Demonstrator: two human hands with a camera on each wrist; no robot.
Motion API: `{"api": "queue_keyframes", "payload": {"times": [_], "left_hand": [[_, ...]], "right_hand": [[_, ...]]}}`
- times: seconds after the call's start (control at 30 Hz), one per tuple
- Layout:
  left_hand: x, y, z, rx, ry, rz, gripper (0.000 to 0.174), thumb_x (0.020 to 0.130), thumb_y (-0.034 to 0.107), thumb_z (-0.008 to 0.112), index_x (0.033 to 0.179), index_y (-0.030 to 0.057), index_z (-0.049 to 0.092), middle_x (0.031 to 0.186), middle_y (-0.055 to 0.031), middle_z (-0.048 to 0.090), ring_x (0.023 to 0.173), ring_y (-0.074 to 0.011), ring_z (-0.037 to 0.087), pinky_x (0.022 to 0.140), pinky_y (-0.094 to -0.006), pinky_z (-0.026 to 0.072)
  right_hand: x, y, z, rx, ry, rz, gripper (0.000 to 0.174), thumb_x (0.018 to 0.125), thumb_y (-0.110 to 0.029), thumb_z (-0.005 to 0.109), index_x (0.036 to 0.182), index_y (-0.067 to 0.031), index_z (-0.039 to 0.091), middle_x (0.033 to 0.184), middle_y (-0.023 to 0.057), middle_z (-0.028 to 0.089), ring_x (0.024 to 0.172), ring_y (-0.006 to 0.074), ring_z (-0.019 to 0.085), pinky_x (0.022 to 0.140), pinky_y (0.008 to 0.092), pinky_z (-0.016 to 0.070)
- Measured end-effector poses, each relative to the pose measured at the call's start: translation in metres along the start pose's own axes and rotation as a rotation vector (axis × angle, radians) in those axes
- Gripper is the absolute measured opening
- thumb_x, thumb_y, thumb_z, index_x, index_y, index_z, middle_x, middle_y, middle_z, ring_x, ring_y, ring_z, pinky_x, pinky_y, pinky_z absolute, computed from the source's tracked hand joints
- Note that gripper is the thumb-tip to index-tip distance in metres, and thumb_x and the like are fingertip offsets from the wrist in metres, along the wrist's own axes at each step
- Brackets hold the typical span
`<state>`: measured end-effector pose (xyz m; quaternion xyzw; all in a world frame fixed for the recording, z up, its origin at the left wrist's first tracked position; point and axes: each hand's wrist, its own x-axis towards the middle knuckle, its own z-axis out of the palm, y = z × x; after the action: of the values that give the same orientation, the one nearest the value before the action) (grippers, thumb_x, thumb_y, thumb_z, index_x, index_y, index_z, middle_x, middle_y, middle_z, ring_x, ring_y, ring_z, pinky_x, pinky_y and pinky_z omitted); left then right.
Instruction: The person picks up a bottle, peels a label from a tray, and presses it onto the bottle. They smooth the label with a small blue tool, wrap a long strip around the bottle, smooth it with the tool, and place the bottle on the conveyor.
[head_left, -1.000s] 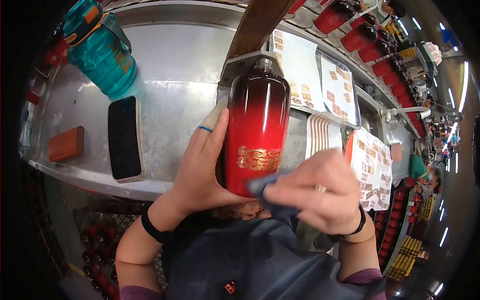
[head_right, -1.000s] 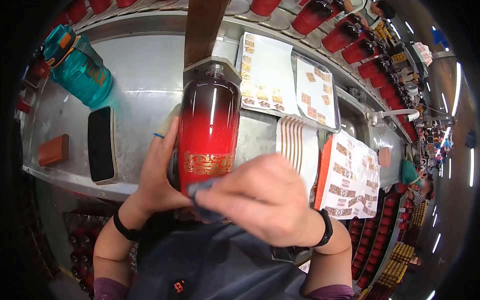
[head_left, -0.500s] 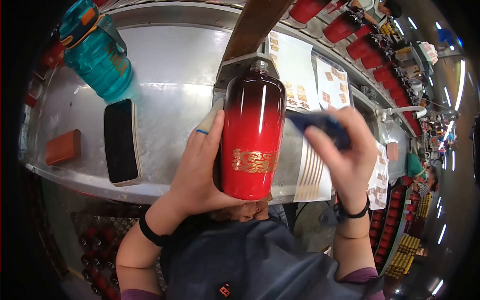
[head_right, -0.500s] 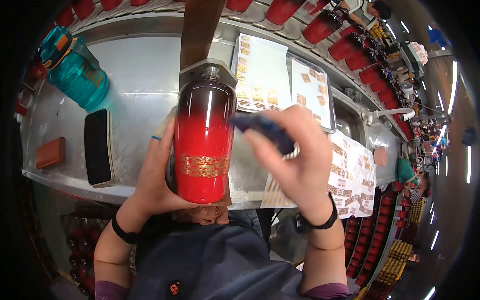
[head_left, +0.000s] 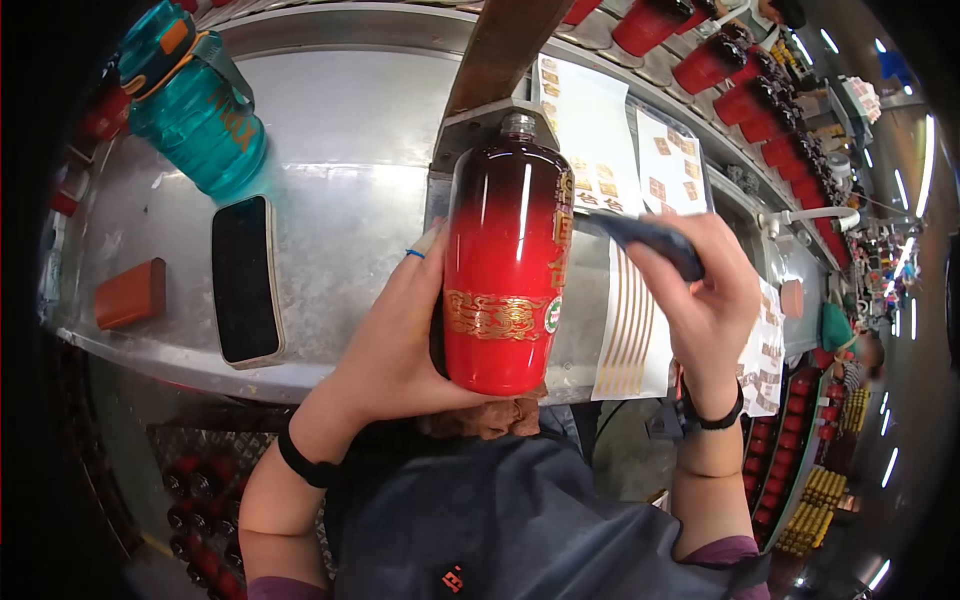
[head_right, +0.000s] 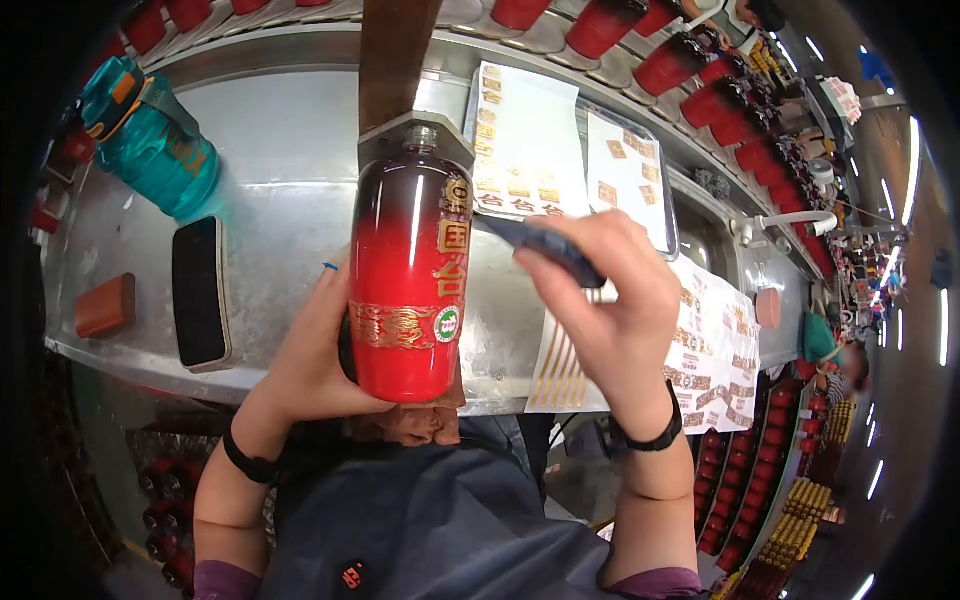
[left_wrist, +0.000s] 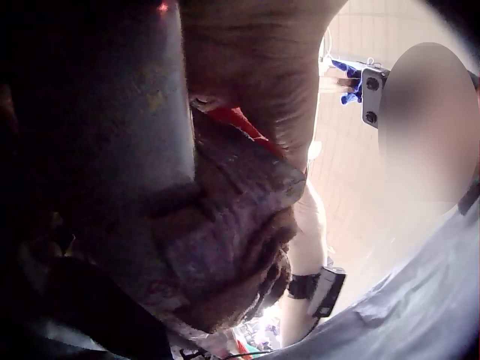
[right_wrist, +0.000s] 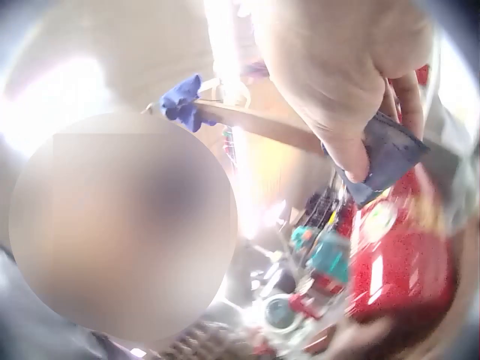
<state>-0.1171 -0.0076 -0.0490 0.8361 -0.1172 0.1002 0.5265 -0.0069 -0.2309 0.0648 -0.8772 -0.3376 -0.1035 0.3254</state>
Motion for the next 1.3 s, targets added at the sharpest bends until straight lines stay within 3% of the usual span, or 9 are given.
{"api": "queue_keyframes", "payload": {"times": [0.07, 0.13, 0.2, 0.4, 0.47, 0.8, 0.97, 1.03, 1.3], "left_hand": [[0.001, 0.001, 0.001, -0.009, 0.018, -0.002, 0.13, 0.056, 0.037, 0.093, 0.153, -0.0062, 0.018, 0.144, -0.0254, 0.043, 0.121, -0.0403, 0.051, 0.104, -0.044, 0.0419], [-0.001, -0.002, 0.003, 0.015, 0.048, 0.017, 0.132, 0.055, 0.038, 0.094, 0.153, -0.0066, 0.018, 0.145, -0.0256, 0.043, 0.121, -0.0407, 0.051, 0.104, -0.0441, 0.0421], [-0.003, -0.002, 0.004, 0.035, 0.073, 0.035, 0.133, 0.054, 0.039, 0.094, 0.153, -0.007, 0.018, 0.146, -0.0258, 0.042, 0.12, -0.041, 0.051, 0.104, -0.0441, 0.0424], [-0.002, 0.003, 0.004, 0.065, 0.13, 0.067, 0.133, 0.056, 0.04, 0.094, 0.152, -0.009, 0.017, 0.147, -0.0286, 0.04, 0.128, -0.0446, 0.048, 0.106, -0.0454, 0.0415], [-0.002, 0.003, 0.005, 0.088, 0.15, 0.096, 0.132, 0.056, 0.041, 0.094, 0.152, -0.0089, 0.018, 0.147, -0.0303, 0.039, 0.131, -0.0455, 0.045, 0.108, -0.0463, 0.0403], [-0.004, 0.001, 0.008, 0.159, 0.21, 0.129, 0.125, 0.056, 0.039, 0.093, 0.15, -0.0095, 0.026, 0.146, -0.0315, 0.041, 0.129, -0.0447, 0.049, 0.107, -0.0455, 0.043], [-0.008, 0.004, 0.01, 0.158, 0.241, 0.071, 0.1, 0.07, 0.026, 0.084, 0.148, -0.0097, 0.032, 0.142, -0.0265, 0.049, 0.122, -0.0413, 0.055, 0.102, -0.0443, 0.0455], [-0.006, 0.005, 0.007, 0.177, 0.252, 0.103, 0.102, 0.066, 0.028, 0.085, 0.147, -0.0089, 0.035, 0.144, -0.0281, 0.045, 0.125, -0.0429, 0.053, 0.104, -0.0449, 0.0446], [-0.006, 0.005, 0.006, 0.233, 0.314, 0.205, 0.1, 0.059, 0.032, 0.087, 0.142, -0.0061, 0.045, 0.145, -0.0262, 0.045, 0.122, -0.0425, 0.053, 0.103, -0.0463, 0.0453]], "right_hand": [[-0.013, -0.009, -0.005, -0.045, -0.166, -0.228, 0.035, 0.065, -0.004, 0.075, 0.1, -0.006, 0.076, 0.088, 0.009, 0.068, 0.079, 0.0215, 0.065, 0.066, 0.03, 0.0515], [-0.019, -0.025, -0.001, -0.074, -0.202, -0.52, 0.04, 0.06, -0.01, 0.071, 0.1, -0.0067, 0.077, 0.091, 0.0075, 0.067, 0.08, 0.0213, 0.064, 0.066, 0.0295, 0.0522], [-0.029, -0.032, 0.01, -0.035, -0.228, -0.604, 0.041, 0.061, -0.013, 0.068, 0.1, -0.006, 0.078, 0.092, 0.007, 0.066, 0.079, 0.0206, 0.063, 0.065, 0.0298, 0.0526], [-0.026, -0.032, 0.019, -0.145, -0.116, -0.702, 0.043, 0.057, -0.014, 0.067, 0.098, -0.0056, 0.076, 0.088, 0.006, 0.065, 0.077, 0.0194, 0.063, 0.063, 0.0272, 0.0523], [-0.013, -0.035, 0.007, -0.189, -0.172, -0.616, 0.042, 0.054, -0.012, 0.068, 0.095, -0.0061, 0.075, 0.084, 0.0037, 0.063, 0.075, 0.016, 0.063, 0.063, 0.0255, 0.0521], [-0.012, -0.044, 0.025, -0.243, -0.102, -0.776, 0.037, 0.06, -0.015, 0.067, 0.095, -0.0052, 0.073, 0.085, 0.0037, 0.062, 0.074, 0.016, 0.061, 0.063, 0.0263, 0.0507], [-0.017, -0.049, 0.031, -0.296, -0.077, -0.812, 0.032, 0.063, -0.013, 0.068, 0.093, -0.0044, 0.073, 0.085, 0.004, 0.061, 0.074, 0.0155, 0.06, 0.063, 0.0256, 0.05], [-0.017, -0.057, 0.028, -0.223, -0.204, -0.802, 0.032, 0.063, -0.014, 0.068, 0.093, -0.0044, 0.073, 0.084, 0.004, 0.06, 0.074, 0.0155, 0.059, 0.065, 0.0254, 0.0497], [-0.006, -0.059, 0.017, -0.35, -0.216, -0.698, 0.039, 0.06, -0.017, 0.067, 0.097, -0.0058, 0.073, 0.083, 0.0029, 0.057, 0.073, 0.0161, 0.056, 0.062, 0.0261, 0.048]]}}
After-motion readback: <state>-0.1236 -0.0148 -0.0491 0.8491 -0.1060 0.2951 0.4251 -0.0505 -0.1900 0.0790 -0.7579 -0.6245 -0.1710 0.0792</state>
